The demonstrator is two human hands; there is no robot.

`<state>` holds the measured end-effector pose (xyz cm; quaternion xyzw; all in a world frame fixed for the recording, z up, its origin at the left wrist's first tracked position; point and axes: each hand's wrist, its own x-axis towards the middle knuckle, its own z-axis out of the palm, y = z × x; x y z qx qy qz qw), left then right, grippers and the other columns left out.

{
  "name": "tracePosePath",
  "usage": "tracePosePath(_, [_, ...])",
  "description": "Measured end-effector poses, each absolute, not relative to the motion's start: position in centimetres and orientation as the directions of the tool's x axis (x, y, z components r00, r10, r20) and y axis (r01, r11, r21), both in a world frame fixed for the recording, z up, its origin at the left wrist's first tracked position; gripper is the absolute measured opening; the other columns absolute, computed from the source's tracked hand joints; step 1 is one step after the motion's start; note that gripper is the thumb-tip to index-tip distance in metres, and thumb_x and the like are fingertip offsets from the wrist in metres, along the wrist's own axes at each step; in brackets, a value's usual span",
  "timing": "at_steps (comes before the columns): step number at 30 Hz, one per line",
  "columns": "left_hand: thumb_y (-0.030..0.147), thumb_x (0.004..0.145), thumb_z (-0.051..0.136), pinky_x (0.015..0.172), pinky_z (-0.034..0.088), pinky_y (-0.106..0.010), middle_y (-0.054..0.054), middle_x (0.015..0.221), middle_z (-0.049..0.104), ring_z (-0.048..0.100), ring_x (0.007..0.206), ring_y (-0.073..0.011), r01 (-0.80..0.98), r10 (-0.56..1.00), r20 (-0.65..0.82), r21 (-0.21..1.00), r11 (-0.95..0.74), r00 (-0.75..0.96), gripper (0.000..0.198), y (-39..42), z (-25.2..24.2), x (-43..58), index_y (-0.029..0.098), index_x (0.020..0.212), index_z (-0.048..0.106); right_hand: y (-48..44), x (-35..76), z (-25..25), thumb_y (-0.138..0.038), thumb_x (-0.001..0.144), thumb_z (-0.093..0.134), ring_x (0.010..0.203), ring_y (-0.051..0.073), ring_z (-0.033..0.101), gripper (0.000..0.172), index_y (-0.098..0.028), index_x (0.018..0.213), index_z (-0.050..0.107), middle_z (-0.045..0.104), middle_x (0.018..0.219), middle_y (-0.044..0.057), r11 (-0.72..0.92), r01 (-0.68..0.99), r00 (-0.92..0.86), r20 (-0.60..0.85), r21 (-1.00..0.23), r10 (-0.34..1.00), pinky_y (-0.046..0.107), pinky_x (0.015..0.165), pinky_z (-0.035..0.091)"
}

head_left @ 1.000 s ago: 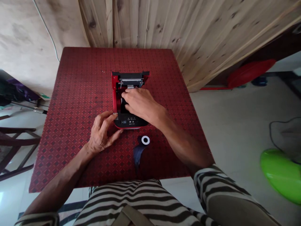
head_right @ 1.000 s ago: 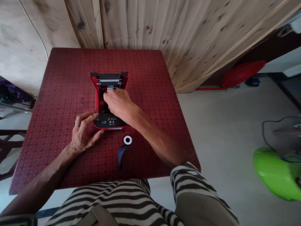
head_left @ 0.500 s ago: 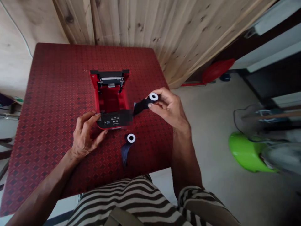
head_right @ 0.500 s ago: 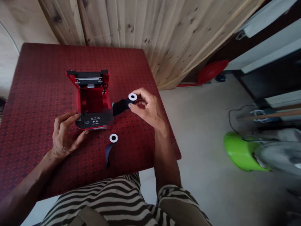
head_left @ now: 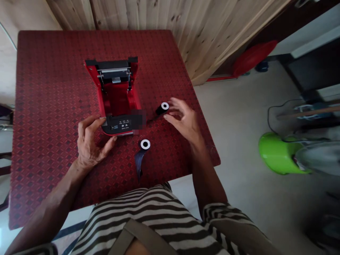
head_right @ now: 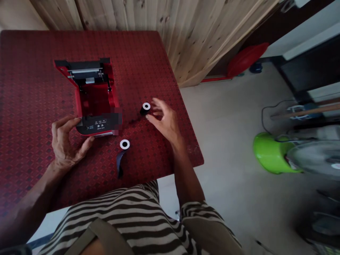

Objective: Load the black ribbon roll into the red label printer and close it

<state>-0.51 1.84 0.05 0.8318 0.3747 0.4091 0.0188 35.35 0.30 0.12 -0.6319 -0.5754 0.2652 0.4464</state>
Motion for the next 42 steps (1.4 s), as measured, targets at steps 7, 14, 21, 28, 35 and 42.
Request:
tracePosePath(7, [0.044,0.088,0.085,0.108,0.058,-0.052,-0.012,0.134,0.065,0.064,0.126,-0.031,0.594,0.682,0.639,0.407,-0.693,0.357,0.073,1.6,0.1,-0.4,0.028,0.151,0.051,-7.1,31.5,2.4,-0.024,0.087,0.083,0.09,0.02,0.078,0.037,-0.029,0.123,0.077,0.082,0.119,0.005,0.012,0.474,-0.036,-0.006,-0.881,0.999,0.041,0.087,0.065])
tracePosePath(14, [0.043,0.091,0.083,0.106,0.06,-0.047,-0.014,0.134,0.065,0.064,0.126,-0.0294,0.584,0.64,0.665,0.361,-0.727,0.385,0.074,1.7,0.1,-0.5,0.024,0.154,0.049,-6.1,28.2,-0.2,-0.018,0.093,0.077,0.122,0.023,0.074,0.036,-0.031,0.127,0.077,0.081,0.129,0.005,0.171,0.417,-0.216,0.085,-0.893,0.973,0.05,0.112,0.057])
tracePosePath(21, [0.043,0.096,0.077,0.108,0.06,-0.045,-0.014,0.135,0.063,0.065,0.127,-0.0286,0.595,0.679,0.635,0.401,-0.697,0.367,0.067,1.3,-0.2,-0.4,0.023,0.153,0.048,-5.1,29.9,6.5,-0.02,0.094,0.077,0.109,0.022,0.078,0.031,-0.027,0.124,0.072,0.081,0.12,0.004,0.311,0.517,-0.328,0.151,-0.797,0.933,0.04,0.098,0.062])
tracePosePath(28, [0.039,0.097,0.076,0.107,0.061,-0.042,-0.014,0.136,0.062,0.065,0.126,-0.027,0.58,0.672,0.643,0.406,-0.706,0.368,0.065,1.1,-0.3,-0.4,0.022,0.153,0.047,4.4,26.3,10.9,-0.018,0.098,0.074,0.112,0.026,0.07,0.022,-0.019,0.119,0.073,0.079,0.118,0.009,0.568,0.73,-0.473,0.319,-0.379,0.821,0.044,0.104,0.055])
tracePosePath(35, [0.037,0.097,0.076,0.107,0.06,-0.042,-0.016,0.137,0.063,0.065,0.128,-0.0281,0.574,0.68,0.636,0.422,-0.702,0.364,0.069,0.8,-0.5,-0.2,0.021,0.156,0.045,7.9,21.7,9.7,-0.001,0.098,0.059,0.106,0.026,0.07,0.024,-0.014,0.106,0.077,0.08,0.108,0.012,0.501,0.853,-0.511,-0.038,-0.145,0.859,0.038,0.093,0.053])
tracePosePath(42, [0.039,0.098,0.075,0.105,0.061,-0.041,-0.015,0.137,0.063,0.066,0.127,-0.027,0.58,0.699,0.621,0.44,-0.686,0.355,0.067,0.7,-0.6,-0.2,0.023,0.156,0.044,9.1,20.9,8.9,-0.001,0.1,0.05,0.096,0.025,0.072,0.032,-0.012,0.108,0.08,0.077,0.108,0.017,0.464,0.883,-0.47,-0.143,-0.073,0.871,0.036,0.082,0.05])
